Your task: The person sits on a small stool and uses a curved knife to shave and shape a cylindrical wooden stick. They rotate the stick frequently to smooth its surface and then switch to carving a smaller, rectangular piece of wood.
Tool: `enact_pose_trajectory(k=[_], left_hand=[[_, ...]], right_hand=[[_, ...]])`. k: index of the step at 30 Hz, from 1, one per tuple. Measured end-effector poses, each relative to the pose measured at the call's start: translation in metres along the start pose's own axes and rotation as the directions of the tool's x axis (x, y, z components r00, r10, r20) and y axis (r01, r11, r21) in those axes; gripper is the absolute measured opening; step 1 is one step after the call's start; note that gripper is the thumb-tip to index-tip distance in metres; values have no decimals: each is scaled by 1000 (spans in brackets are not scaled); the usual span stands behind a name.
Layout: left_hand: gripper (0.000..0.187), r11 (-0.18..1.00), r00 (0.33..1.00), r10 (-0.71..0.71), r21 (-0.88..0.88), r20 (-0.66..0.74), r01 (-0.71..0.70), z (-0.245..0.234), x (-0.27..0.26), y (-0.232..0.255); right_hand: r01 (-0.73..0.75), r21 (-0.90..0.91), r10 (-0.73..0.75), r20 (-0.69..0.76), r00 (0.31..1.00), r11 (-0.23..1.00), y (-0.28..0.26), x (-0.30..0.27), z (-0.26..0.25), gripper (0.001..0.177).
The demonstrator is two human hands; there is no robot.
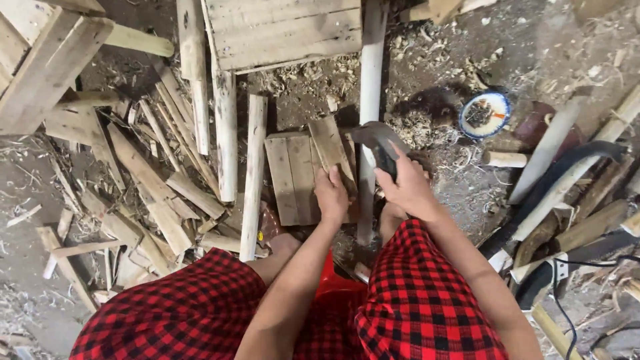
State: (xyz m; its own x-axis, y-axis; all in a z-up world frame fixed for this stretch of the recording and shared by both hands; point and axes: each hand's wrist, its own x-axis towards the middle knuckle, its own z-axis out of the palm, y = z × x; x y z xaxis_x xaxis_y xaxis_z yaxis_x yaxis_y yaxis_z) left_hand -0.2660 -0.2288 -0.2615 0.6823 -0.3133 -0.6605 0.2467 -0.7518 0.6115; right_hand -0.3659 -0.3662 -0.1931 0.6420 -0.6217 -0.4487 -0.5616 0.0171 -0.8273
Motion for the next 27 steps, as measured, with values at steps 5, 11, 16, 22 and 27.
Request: enact_pose_trajectory(k=[5,11,16,22,27], left_hand=[[38,975,986,163,160,-26,-156,8,14,15],[38,979,998,44,199,40,-51,10,13,27],[39,985,987,97,130,128,-113,18,1,39],[37,962,966,-53,272,253,-19,27,8,60],[32,977,977,-60,214,204,15,30,8,62]], right_hand=[[10,-131,-4,52,999,991,-22,20,15,63],[-131,-248,157,90,983,960,21,36,39,49],[-94,25,96,-111,989,995,17,30,5,39],[-91,51,100,-226,969,995,21,15,-17,59],[-2,26,8,-260,966,1000,62,21,-6,57]])
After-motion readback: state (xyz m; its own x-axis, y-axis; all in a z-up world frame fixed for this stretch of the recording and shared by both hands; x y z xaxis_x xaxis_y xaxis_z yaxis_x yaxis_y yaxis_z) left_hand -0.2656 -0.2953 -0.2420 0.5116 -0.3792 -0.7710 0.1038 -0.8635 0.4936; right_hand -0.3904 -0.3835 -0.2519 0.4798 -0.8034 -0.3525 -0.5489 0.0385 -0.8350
